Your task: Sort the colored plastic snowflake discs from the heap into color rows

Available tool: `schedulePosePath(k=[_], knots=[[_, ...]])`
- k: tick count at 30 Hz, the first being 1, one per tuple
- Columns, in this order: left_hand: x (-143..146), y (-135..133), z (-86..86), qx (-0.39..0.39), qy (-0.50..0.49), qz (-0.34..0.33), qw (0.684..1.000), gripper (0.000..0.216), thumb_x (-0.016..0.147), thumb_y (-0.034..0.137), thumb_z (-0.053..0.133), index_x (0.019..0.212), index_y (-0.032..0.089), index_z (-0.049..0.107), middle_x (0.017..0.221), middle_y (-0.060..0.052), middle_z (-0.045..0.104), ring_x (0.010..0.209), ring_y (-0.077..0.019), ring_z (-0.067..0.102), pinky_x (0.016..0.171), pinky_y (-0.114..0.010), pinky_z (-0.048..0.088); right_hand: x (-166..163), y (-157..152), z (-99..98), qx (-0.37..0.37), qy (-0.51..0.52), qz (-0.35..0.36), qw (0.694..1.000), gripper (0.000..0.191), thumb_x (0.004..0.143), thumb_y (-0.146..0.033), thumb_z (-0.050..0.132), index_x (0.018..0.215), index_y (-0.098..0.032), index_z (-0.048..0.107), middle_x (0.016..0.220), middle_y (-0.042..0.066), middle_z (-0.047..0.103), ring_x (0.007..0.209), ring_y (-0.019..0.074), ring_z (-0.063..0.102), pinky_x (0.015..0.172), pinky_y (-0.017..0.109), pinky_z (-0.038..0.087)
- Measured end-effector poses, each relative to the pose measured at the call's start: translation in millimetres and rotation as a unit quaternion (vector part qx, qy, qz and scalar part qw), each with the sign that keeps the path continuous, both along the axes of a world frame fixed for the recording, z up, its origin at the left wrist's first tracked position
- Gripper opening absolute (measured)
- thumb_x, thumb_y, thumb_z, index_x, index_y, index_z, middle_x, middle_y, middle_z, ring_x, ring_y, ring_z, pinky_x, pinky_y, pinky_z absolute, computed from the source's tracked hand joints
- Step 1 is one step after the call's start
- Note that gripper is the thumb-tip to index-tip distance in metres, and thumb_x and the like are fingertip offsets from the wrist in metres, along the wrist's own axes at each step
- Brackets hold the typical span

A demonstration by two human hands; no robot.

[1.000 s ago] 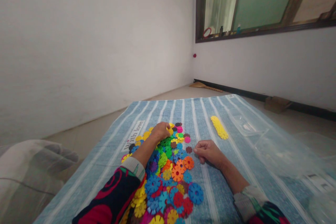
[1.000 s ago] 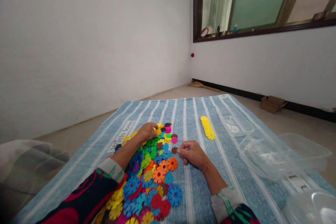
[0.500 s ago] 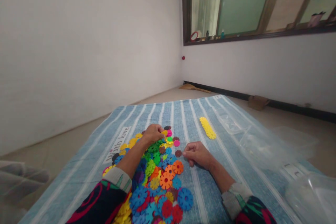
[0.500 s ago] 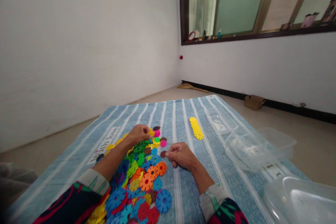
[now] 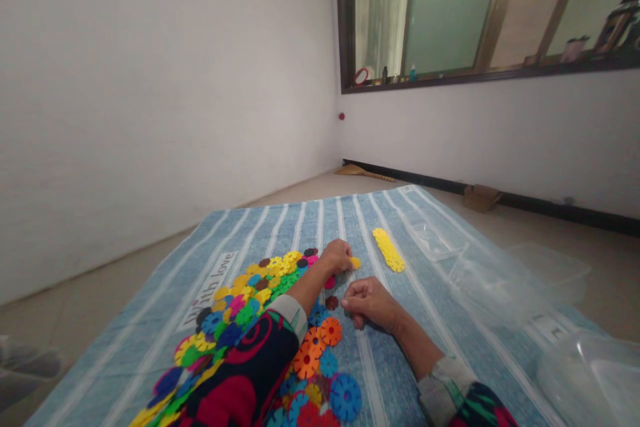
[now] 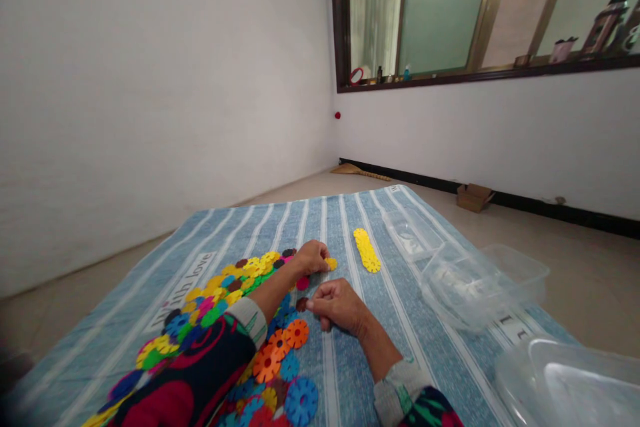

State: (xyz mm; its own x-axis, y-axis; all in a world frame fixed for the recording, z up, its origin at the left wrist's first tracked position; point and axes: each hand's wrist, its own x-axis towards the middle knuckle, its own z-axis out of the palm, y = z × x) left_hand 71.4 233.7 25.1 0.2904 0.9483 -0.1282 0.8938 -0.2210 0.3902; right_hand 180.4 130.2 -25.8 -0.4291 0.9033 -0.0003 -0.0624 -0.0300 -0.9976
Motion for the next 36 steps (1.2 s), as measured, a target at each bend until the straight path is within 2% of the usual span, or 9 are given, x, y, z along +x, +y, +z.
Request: schedulePosePath(k=[5,9,14,17,24,36], knots=[[-1,3,-3.5,0.028,0.048,-0.025,0.998,0.049,0.054,0.015,0.072,0.103,0.015,0.067,0.09,-0.006,0.07,0.085,-0.0199,0.064,0.073,-0.024,0.047,0,0,2.3,0.002,-0.002,0.001,1.0,0.027,0.069,-0.039,0.066,0.061,-0.015,0.056,0.038,-0.005,0.053,0.031,0.0067,0.043,0.037,0.018,0.029],[3,-3,-4.5,0.047,0.069,-0.043,0.996,0.057,0.057,0.025,0.074,0.113,0.019,0.064,0.102,-0.008,0.069,0.096,-0.0223,0.063,0.084,-0.026,0.046,0,0,4.0,0.003,-0.003,0.0,1.0,0.027,0.069,-0.038,0.066,0.059,-0.015,0.055,0.037,-0.005,0.053,0.031,0.0068,0.044,0.037,0.018,0.028],[13,-15,0.0,0.068,0.096,-0.066,0.991,0.037,0.066,0.029,0.067,0.102,0.023,0.069,0.109,-0.01,0.066,0.099,-0.026,0.063,0.083,-0.032,0.048,-1,1,1.4,0.004,0.002,0.002,1.0,0.025,0.069,-0.036,0.066,0.059,-0.015,0.055,0.038,-0.005,0.053,0.031,0.0063,0.043,0.036,0.017,0.027],[17,-16,1.1,0.079,0.113,-0.079,0.987,0.03,0.07,0.024,0.062,0.098,0.022,0.071,0.107,-0.011,0.066,0.096,-0.0256,0.064,0.082,-0.032,0.049,-1,3,-1.3,0.004,0.003,0.003,1.0,0.025,0.068,-0.036,0.066,0.06,-0.015,0.055,0.038,-0.005,0.052,0.031,0.0064,0.043,0.036,0.017,0.027],[17,-4,-1.8,0.075,0.145,-0.098,0.982,0.031,0.062,0.012,0.059,0.089,0.02,0.073,0.091,-0.007,0.071,0.089,-0.0211,0.065,0.075,-0.025,0.049,-2,4,0.9,0.004,0.0,0.005,1.0,0.025,0.069,-0.036,0.066,0.061,-0.015,0.055,0.038,-0.005,0.052,0.031,0.0062,0.043,0.037,0.017,0.029],[22,6,5.1,0.081,0.173,-0.121,0.974,0.022,0.055,0.014,0.061,0.073,0.016,0.072,0.076,-0.01,0.072,0.075,-0.0229,0.066,0.064,-0.026,0.049,-1,3,5.3,0.001,-0.007,-0.001,1.0,0.025,0.07,-0.036,0.066,0.061,-0.015,0.055,0.038,-0.006,0.052,0.032,0.0058,0.043,0.038,0.017,0.029]])
